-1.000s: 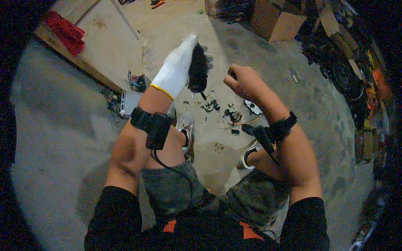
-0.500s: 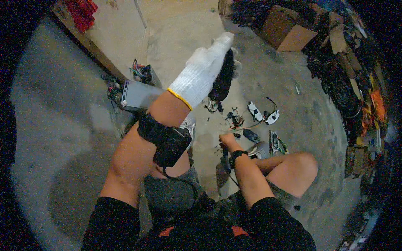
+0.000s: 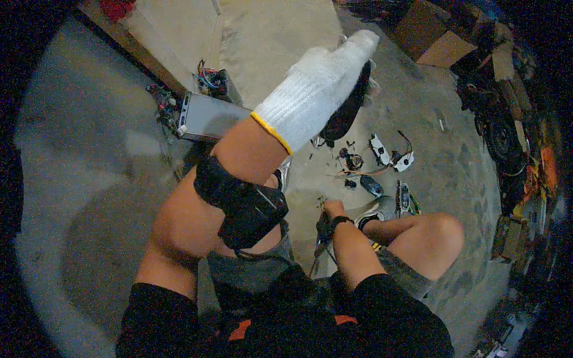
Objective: Disassembling an electronic bike display component using a screwdriver.
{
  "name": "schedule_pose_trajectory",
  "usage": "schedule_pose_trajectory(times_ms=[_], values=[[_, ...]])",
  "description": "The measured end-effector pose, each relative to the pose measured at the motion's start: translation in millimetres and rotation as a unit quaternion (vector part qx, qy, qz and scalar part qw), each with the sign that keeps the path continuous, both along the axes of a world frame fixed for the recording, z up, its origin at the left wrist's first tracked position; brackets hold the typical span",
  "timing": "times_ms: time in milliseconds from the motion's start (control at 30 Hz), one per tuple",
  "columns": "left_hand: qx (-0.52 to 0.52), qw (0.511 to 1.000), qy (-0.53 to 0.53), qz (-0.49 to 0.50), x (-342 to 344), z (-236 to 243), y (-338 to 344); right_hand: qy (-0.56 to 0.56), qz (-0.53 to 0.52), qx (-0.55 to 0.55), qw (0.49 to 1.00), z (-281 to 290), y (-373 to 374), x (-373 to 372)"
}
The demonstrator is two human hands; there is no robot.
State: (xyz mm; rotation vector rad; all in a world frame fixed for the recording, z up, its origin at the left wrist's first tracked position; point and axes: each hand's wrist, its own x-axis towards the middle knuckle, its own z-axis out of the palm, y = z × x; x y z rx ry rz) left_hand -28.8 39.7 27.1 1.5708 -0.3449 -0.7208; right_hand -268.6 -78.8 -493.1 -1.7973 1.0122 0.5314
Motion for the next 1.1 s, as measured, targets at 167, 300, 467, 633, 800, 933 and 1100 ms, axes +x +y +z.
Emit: schedule_pose_trajectory(times_ms=[167,300,467,633,800,933,1100], values=[[-0.098,0.994,0.048,0.007,9.7,-18.8,-10.3,-0.095,0.029,-0.128,0.987,50.4,-72.7,81.7],[-0.171,0.968,0.181,-0.018,7.3,-20.6,-15.6,-0.089,-0.001,-0.181,0.979,207.5,-147.9,173.7],[-0.228,0.919,0.321,-0.009,10.3,-8.4,-17.3,-0.411,-0.066,-0.261,0.871,422.8,-182.2,184.2],[-0.224,0.925,0.295,-0.082,11.2,-5.6,-13.7,-0.581,-0.149,-0.224,0.768,507.8,-152.0,133.2],[-0.215,0.936,0.242,-0.142,9.0,-11.2,-19.5,-0.673,-0.099,-0.331,0.654,528.6,-131.6,108.4],[-0.214,0.948,0.211,-0.110,8.6,-11.7,-25.8,-0.729,-0.086,-0.308,0.606,537.6,-122.0,101.4],[-0.238,0.929,0.273,-0.080,12.3,-12.7,-38.1,-0.815,-0.051,-0.240,0.526,540.0,-107.7,108.1]])
